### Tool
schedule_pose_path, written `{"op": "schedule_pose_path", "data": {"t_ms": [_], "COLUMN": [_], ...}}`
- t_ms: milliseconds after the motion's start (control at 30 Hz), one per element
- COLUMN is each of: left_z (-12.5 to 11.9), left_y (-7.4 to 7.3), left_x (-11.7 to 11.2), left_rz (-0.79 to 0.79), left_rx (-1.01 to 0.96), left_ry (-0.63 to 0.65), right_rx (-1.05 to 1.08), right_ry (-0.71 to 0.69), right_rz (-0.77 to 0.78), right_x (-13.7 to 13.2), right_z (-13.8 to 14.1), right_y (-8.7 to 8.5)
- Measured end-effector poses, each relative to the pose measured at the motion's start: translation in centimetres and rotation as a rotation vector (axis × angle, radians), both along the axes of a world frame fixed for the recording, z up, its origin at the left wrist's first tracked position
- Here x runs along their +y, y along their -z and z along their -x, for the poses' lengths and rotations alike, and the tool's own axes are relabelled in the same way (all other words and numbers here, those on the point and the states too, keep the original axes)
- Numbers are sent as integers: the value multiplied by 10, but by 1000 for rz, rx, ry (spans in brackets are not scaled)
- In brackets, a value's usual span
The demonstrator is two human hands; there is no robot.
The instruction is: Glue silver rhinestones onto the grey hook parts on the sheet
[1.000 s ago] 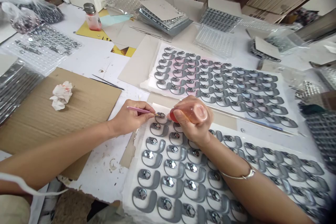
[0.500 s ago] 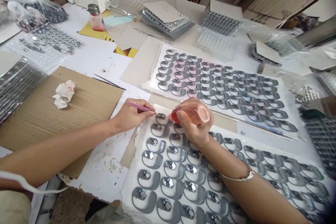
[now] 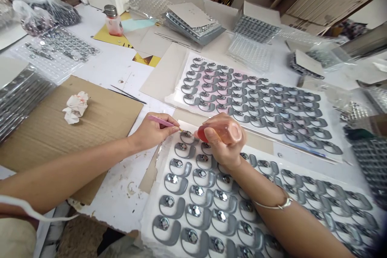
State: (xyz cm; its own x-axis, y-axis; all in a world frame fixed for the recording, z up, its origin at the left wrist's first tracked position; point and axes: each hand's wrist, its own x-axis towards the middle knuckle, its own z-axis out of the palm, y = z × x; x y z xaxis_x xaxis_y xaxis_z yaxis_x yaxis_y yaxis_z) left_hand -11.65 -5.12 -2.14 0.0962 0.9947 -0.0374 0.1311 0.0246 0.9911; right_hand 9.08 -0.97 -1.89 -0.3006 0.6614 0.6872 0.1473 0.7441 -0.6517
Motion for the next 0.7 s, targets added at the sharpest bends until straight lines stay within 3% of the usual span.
{"op": "schedule_pose_path", "data": {"t_ms": [500,567,700], "left_z": [-1,-1,-2], "left_y": [-4,-5,-4], "left_x": [0,-1,-1], "left_rz": [45,42,23], "left_rx": [-2,10,26], "left_ry": [-3,1,-3], "right_rx": [-19,28,333], "right_ry": [4,8,52], "right_rz": [-2,89,441], "right_x": [-2,-2,14], "right_z": [3,4,1], "right_y": [0,-4,-21]}}
